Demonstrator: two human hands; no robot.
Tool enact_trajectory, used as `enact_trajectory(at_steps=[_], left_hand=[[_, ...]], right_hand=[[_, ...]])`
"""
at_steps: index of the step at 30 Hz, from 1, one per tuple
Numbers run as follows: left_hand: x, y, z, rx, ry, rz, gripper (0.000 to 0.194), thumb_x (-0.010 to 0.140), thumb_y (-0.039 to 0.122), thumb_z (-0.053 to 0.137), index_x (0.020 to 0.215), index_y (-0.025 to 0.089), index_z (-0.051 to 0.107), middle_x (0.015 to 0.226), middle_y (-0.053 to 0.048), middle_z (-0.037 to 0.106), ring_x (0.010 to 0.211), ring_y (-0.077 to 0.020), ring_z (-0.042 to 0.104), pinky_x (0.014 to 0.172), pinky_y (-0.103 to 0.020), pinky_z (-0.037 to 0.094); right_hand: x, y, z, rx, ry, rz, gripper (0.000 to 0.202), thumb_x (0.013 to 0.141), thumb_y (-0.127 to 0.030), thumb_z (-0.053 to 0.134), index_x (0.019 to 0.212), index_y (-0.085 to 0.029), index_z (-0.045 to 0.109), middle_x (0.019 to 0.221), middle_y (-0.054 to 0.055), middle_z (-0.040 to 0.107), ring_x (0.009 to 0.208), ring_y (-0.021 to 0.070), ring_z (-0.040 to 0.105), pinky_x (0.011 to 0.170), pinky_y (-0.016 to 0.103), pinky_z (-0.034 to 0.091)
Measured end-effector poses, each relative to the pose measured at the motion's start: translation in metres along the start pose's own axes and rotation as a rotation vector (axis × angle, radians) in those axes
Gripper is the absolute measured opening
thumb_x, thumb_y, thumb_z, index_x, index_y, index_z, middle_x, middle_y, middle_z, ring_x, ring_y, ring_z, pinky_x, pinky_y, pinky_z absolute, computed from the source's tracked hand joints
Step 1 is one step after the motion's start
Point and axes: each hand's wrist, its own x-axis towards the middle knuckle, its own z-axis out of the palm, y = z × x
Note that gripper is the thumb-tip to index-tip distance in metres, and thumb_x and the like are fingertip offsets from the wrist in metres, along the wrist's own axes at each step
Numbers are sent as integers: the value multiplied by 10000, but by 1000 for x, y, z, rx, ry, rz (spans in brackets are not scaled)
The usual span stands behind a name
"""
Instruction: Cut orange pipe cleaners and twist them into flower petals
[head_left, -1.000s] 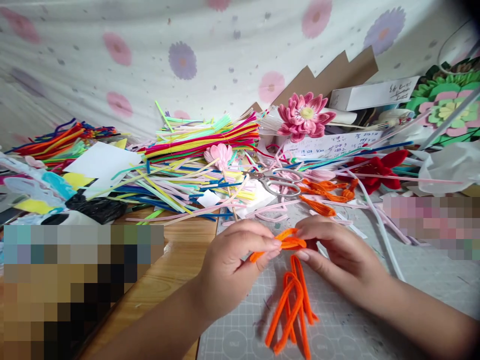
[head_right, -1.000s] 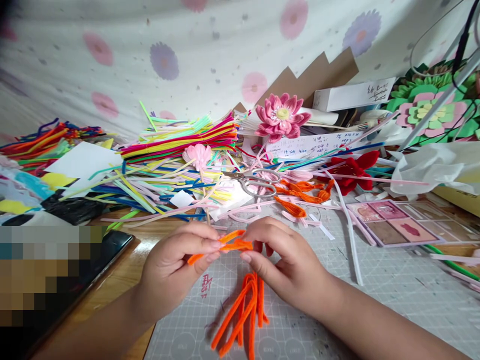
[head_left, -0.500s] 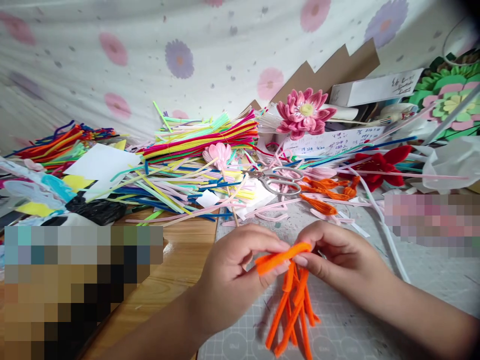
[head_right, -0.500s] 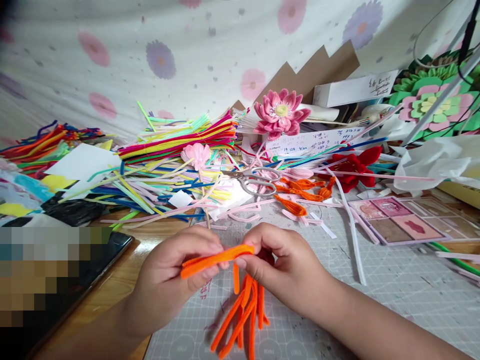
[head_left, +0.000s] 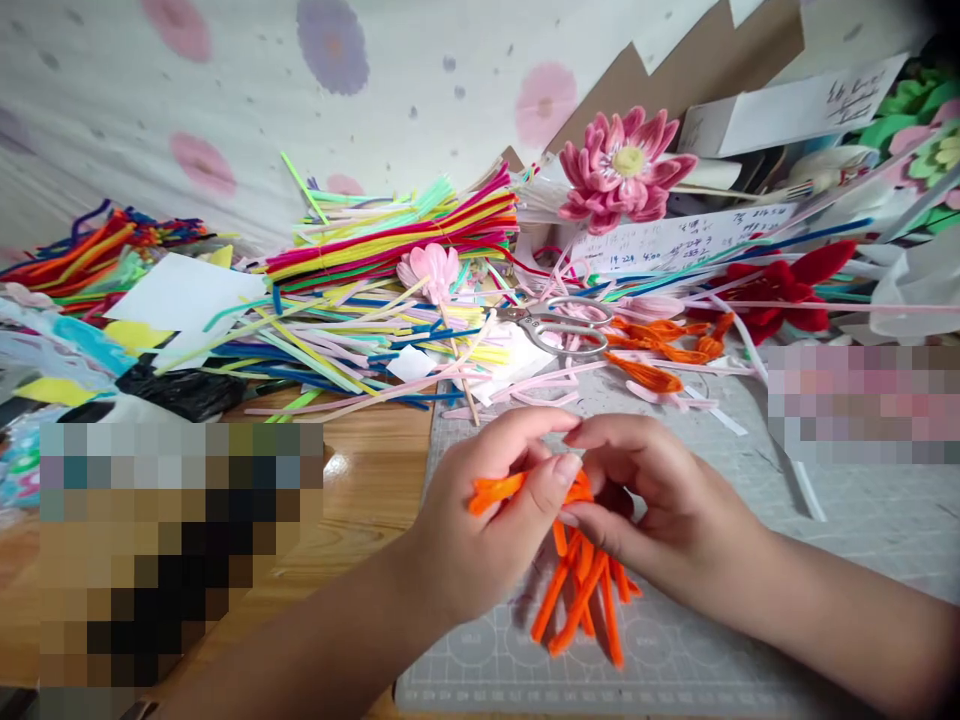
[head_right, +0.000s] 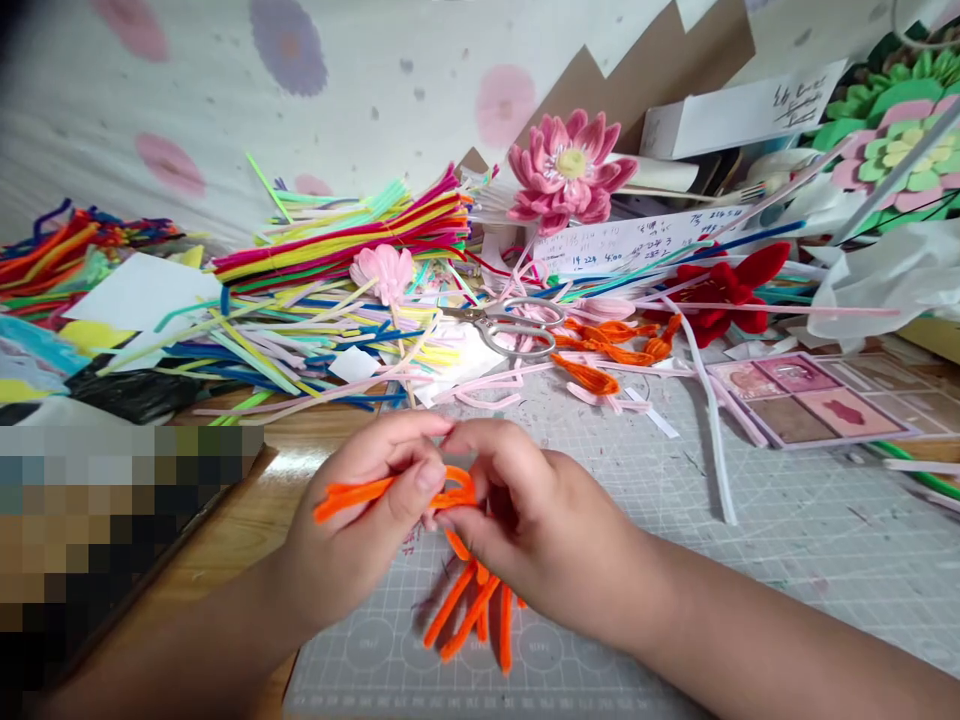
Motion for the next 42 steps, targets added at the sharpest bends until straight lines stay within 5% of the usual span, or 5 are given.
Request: enact_trajectory(at_steps=[9,15,21,31,42], left_hand=[[10,-5,-10,-10,175,37,137,789,191,505,876,219,607,724,25,638,615,-101,597,613,-221,487],[12,-4,-24,469,249,460,270,734,81,543,948,239,586,884,35,659,845,-113,593,789,-210,446],[13,-7,-28,572,268,381,310,752,116,533,1042,225,547,963,17,654,880,-111,593,784,-188,452],[16,-7,-25,266,265,98,69,737,203,558,749,170,618,701,-1,651,665,-124,592,620,-218,463],[12,-13,2,-437,66,-217,174,732,306,584,684,139,584,585,-1,588,544,-95,535,517,-211,412]], right_hand=[[6,-2,-27,-322,-32,-239,223,821,-191,490,1035,-210,430,918,34,574,781,132,551,671,224,449],[14,-1,-41,-650,-379,15,153,737,-325,570,862,-235,576,991,58,533,877,242,514,719,409,438],[10,-7,-30,-572,-497,22,93,711,-157,553,738,-241,583,1098,16,499,1008,245,452,812,444,380],[15,9,-51,379,152,181,168,788,-303,549,685,-210,455,652,-34,558,606,100,525,550,201,426],[4,-22,-37,-152,467,-110,170,729,-133,541,681,-242,420,633,-16,517,531,128,481,451,235,395]])
